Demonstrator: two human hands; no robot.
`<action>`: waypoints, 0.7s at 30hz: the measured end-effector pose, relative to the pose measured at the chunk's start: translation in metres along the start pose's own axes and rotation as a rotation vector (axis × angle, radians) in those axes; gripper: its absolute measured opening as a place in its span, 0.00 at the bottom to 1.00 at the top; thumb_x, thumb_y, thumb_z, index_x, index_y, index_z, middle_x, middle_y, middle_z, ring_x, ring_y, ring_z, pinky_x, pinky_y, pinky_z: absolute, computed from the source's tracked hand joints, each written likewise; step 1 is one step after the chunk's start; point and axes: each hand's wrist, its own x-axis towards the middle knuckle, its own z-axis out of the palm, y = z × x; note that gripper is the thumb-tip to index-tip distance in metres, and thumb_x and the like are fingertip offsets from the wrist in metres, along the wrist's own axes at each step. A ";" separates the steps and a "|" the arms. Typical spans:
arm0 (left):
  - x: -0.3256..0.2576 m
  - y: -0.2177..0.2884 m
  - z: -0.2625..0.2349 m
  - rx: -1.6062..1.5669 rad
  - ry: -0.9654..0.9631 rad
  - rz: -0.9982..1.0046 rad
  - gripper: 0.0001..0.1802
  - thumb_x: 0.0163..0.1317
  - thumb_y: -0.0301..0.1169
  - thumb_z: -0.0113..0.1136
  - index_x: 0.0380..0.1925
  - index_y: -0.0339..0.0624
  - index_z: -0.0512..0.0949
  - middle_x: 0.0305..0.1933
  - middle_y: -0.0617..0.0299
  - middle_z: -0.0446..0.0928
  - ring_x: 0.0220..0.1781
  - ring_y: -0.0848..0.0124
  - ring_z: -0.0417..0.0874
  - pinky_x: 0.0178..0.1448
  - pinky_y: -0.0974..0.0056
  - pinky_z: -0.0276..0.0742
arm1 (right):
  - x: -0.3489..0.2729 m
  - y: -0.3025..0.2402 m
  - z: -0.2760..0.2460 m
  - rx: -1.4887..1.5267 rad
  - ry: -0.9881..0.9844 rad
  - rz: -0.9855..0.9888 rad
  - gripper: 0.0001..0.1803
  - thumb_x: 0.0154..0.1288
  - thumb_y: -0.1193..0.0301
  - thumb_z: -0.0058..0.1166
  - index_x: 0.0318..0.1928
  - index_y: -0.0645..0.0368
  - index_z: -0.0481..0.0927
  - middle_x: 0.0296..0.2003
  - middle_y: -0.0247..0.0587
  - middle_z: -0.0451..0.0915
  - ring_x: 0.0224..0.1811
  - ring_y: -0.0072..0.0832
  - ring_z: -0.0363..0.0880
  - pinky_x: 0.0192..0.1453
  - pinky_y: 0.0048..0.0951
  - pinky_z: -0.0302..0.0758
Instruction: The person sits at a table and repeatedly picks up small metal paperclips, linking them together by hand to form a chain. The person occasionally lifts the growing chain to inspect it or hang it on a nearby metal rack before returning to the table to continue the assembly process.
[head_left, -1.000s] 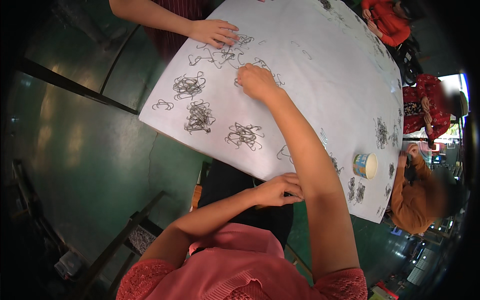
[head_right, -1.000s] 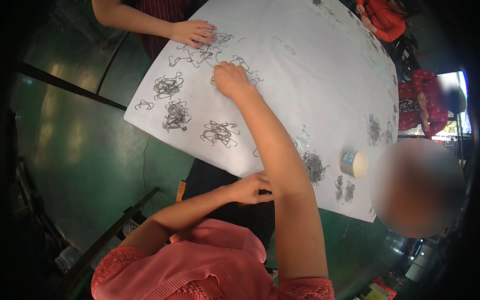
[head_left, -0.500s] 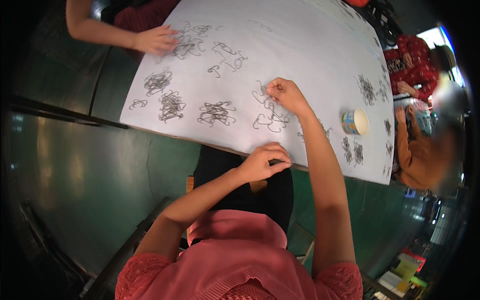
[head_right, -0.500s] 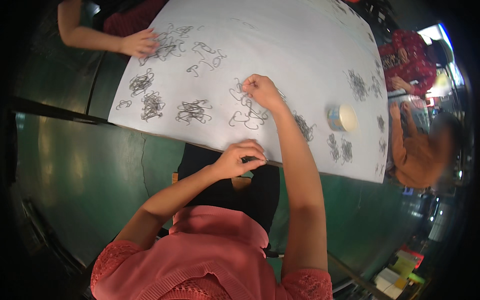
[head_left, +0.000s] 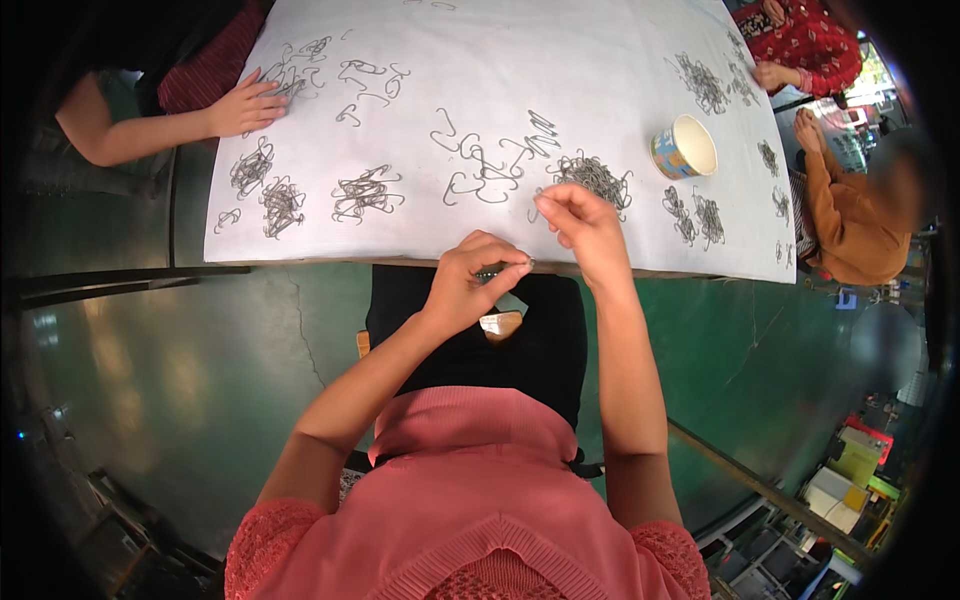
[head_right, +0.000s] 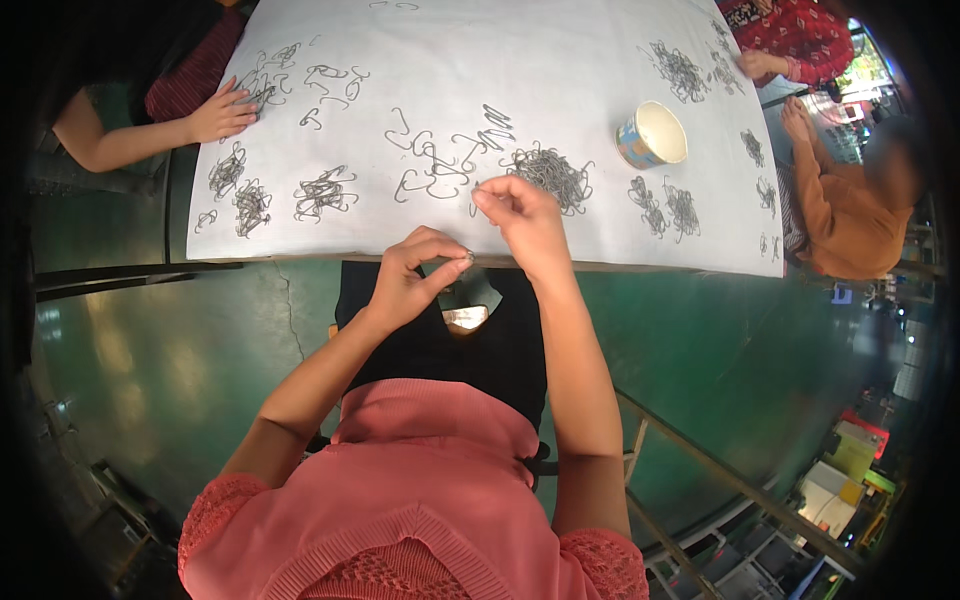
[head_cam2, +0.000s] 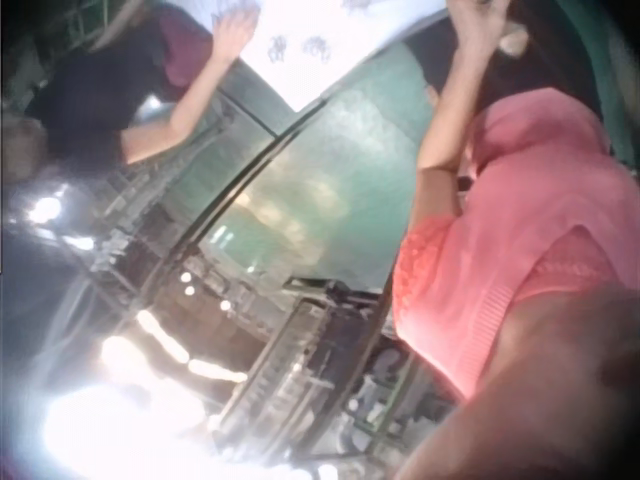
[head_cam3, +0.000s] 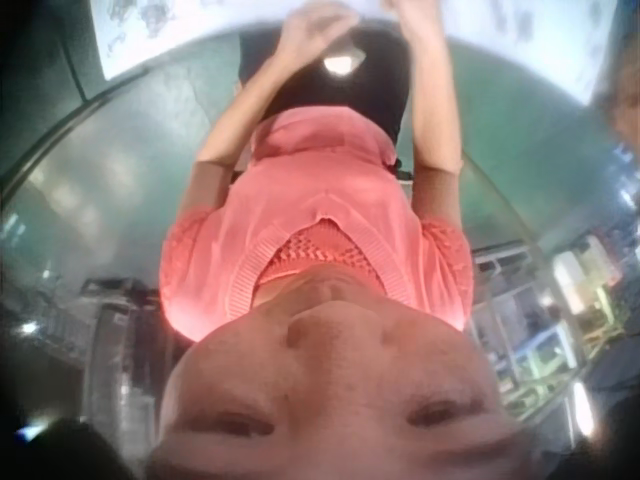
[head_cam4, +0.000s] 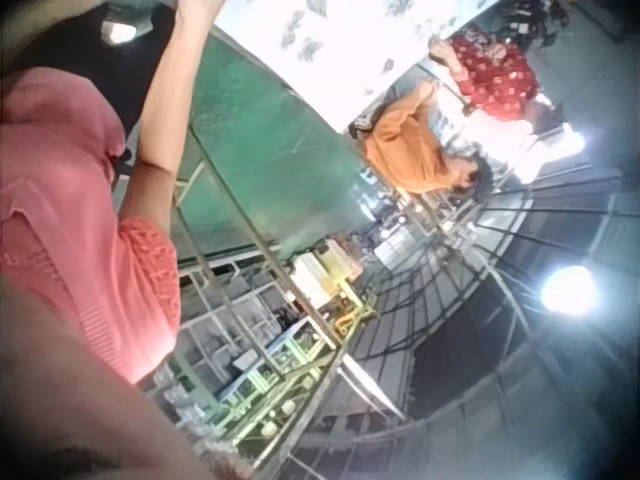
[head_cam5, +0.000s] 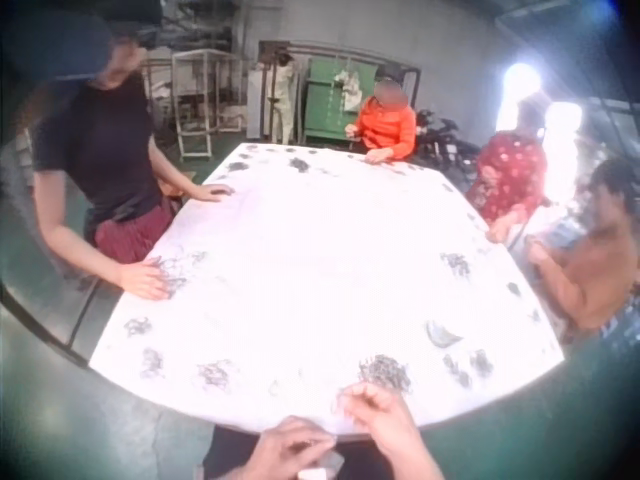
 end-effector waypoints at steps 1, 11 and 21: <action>0.000 -0.001 -0.001 0.001 0.000 -0.006 0.05 0.54 0.25 0.66 0.32 0.39 0.83 0.32 0.61 0.81 0.38 0.66 0.78 0.45 0.64 0.73 | 0.006 0.004 0.003 -0.111 0.040 -0.027 0.08 0.61 0.69 0.60 0.34 0.62 0.82 0.27 0.33 0.80 0.30 0.20 0.74 0.34 0.24 0.72; -0.015 0.010 -0.002 -0.012 -0.002 -0.062 0.06 0.55 0.24 0.65 0.34 0.38 0.83 0.33 0.59 0.81 0.39 0.68 0.79 0.45 0.65 0.74 | 0.099 -0.015 0.058 -0.736 -0.122 -0.278 0.08 0.55 0.65 0.62 0.33 0.54 0.84 0.36 0.41 0.82 0.40 0.36 0.82 0.42 0.36 0.77; -0.018 0.019 -0.010 0.050 0.039 -0.086 0.06 0.55 0.24 0.65 0.34 0.37 0.83 0.34 0.59 0.82 0.40 0.68 0.79 0.47 0.66 0.74 | 0.125 -0.008 0.087 -0.982 -0.285 -0.451 0.08 0.61 0.68 0.56 0.35 0.61 0.80 0.33 0.44 0.81 0.36 0.36 0.80 0.40 0.33 0.75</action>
